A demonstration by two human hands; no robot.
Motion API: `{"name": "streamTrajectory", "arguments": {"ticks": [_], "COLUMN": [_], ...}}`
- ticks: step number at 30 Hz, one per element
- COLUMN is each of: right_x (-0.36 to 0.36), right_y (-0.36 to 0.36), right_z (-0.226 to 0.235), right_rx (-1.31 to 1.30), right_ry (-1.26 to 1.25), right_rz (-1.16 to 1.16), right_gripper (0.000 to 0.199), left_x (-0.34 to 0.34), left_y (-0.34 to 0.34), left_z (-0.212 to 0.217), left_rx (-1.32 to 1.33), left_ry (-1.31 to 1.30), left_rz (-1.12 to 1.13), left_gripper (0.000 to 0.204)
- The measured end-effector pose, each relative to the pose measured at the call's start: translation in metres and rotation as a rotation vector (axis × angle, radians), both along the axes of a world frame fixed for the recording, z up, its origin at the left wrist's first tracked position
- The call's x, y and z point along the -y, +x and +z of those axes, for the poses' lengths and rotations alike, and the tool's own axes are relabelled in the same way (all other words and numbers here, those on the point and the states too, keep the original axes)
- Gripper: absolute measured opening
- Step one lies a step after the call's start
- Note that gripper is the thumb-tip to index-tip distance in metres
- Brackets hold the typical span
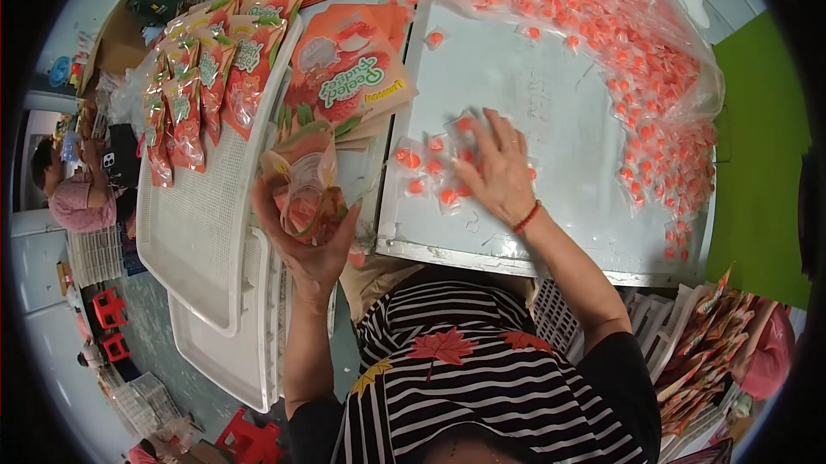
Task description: Pack individual pieces of candy from a bulk supply into resealable branded pouches.
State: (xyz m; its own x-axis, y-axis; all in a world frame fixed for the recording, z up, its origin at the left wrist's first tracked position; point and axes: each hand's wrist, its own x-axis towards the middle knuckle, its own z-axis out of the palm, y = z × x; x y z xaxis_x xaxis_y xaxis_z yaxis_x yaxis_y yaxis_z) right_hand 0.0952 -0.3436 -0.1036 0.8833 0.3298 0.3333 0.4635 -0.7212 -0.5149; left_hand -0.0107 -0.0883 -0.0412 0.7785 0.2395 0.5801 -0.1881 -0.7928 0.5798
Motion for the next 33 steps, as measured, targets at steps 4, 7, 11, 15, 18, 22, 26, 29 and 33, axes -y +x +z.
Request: {"name": "streamTrajectory", "arguments": {"ticks": [4,7,11,15,18,22,26,29,33], "right_x": [0.011,0.022,-0.016,-0.036,-0.028,-0.019,-0.009,-0.006,-0.027], "right_y": [-0.002,-0.002,-0.016,-0.020,-0.016,-0.002,0.017,0.028,0.030], "right_z": [-0.003,-0.002,0.003,-0.011,-0.017,-0.023,-0.026,0.035,0.101], "right_rx": [-0.044,-0.110,-0.066,0.038,0.138,0.194,0.152,-0.336,-0.590], "right_ry": [0.015,-0.088,-0.180,-0.244,-0.187,-0.165,0.209,0.852,1.382], "right_rz": [0.024,0.023,0.016,0.019,0.030,-0.001,-0.026,-0.160,-0.001], "right_gripper": [0.070,0.080,0.087,0.075,0.054,0.030,0.016,0.012,0.014], "left_x": [-0.009,-0.014,-0.004,0.008,0.015,0.032,0.048,0.051,0.059], "left_y": [-0.005,-0.006,-0.001,0.014,0.024,0.043,0.055,0.062,0.061], "left_z": [-0.005,-0.015,-0.018,0.002,0.000,-0.005,-0.011,-0.018,-0.015], "left_rx": [-0.009,-0.055,-0.040,-0.045,0.032,0.060,0.036,0.044,-0.007], "left_ry": [-0.036,-0.133,-0.080,0.134,0.224,0.171,0.146,0.177,0.174], "left_rz": [0.028,0.031,0.003,-0.067,-0.126,-0.256,-0.291,-0.274,-0.272], "left_gripper": [0.111,0.110,0.105,0.095,0.094,0.096,0.100,0.103,0.103]}}
